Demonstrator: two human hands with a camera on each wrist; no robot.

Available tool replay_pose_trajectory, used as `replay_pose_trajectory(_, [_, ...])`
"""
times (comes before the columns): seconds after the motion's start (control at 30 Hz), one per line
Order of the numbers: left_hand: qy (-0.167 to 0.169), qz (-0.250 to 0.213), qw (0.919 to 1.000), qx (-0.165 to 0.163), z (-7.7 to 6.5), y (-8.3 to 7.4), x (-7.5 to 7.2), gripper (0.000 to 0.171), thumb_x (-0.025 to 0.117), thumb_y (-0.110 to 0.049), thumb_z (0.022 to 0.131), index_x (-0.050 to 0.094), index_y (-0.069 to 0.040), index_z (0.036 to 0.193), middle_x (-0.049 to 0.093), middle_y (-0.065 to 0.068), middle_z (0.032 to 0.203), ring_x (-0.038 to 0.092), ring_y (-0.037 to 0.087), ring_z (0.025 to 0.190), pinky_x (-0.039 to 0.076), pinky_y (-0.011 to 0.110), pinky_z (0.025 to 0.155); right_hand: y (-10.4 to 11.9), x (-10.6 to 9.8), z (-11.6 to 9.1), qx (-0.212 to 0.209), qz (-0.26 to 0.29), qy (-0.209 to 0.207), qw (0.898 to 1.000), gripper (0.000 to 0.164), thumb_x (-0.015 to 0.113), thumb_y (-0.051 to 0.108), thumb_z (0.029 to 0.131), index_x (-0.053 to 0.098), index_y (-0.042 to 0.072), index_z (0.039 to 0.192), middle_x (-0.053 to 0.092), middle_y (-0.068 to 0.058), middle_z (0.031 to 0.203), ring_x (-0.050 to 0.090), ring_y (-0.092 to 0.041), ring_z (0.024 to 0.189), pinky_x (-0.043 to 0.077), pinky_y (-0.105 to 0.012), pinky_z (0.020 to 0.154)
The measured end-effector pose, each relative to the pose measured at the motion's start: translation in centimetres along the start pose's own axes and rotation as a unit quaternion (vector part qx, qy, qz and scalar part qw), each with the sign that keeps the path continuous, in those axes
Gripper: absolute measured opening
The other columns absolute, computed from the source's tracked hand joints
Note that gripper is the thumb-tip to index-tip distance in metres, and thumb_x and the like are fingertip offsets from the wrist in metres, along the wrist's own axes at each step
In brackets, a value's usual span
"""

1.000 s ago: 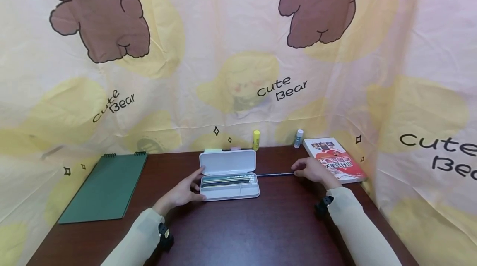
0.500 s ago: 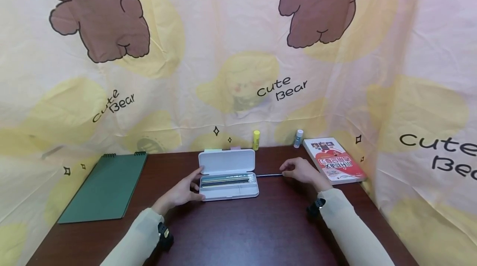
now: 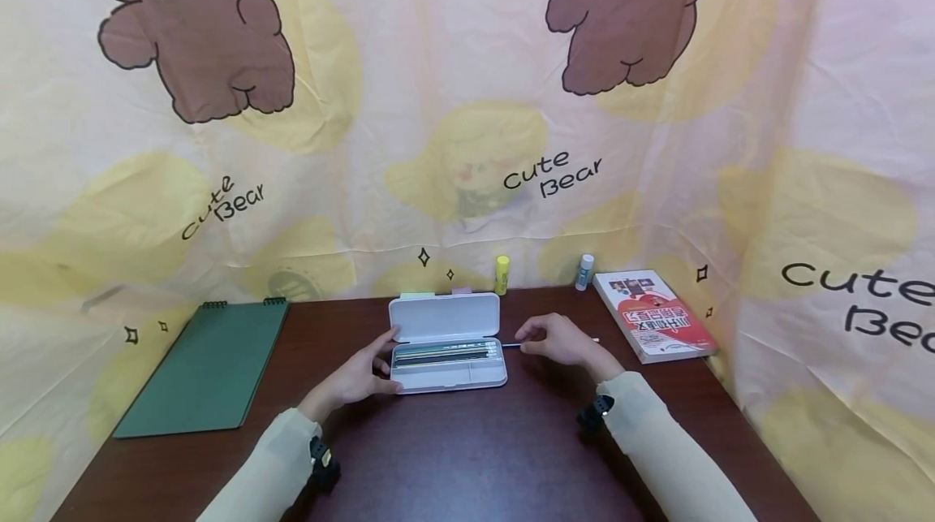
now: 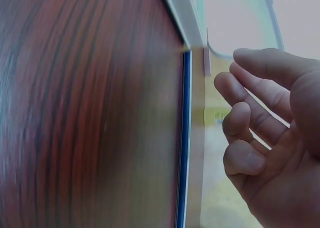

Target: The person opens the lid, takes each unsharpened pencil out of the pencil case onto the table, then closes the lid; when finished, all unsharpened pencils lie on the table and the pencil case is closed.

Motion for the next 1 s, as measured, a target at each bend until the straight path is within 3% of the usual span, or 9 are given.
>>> replay_pose_trajectory(0.27, [0.004,0.000,0.9999,0.010,-0.1,-0.2,0.0,0.105,0.085,-0.019,0.079,0.020,-0.026,0.160,0.051,0.013,0.148,0.054,0.022,0.102,0.044,0.034,0.085,2.6,1.5,0.6,-0.040,-0.007,0.010,0.999,0.017,0.073,0.020,0.091,0.075,0.017,0.107,0.073,0.007,0.100,0.061,-0.014,0.091,0.052,-0.040,0.089])
replay_pose_trajectory(0.53, [0.002,-0.001,1.0000,0.010,-0.1,-0.1,0.0,0.104,0.085,-0.018,0.079,0.020,-0.028,0.160,0.051,0.012,0.147,0.054,0.022,0.102,0.045,0.034,0.085,4.3,2.7,1.4,-0.066,-0.016,0.040,0.997,0.016,0.071,0.017,0.092,0.076,0.014,0.107,0.074,0.005,0.101,0.061,-0.015,0.091,0.052,-0.040,0.087])
replay_pose_trajectory(1.0, [0.000,0.001,1.0000,0.009,0.0,0.1,0.1,0.104,0.085,-0.019,0.078,0.021,-0.028,0.160,0.051,0.011,0.147,0.054,0.021,0.101,0.045,0.033,0.085,4.5,4.2,2.3,-0.076,-0.059,0.084,0.992,0.014,0.073,0.018,0.091,0.077,0.017,0.104,0.072,0.008,0.094,0.059,-0.012,0.083,0.052,-0.035,0.083])
Point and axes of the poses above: each hand's wrist, its own z-axis towards the middle knuckle, its own x-axis out of the palm, y = z × x, the point moved 2 cm from there along z, towards the middle knuckle
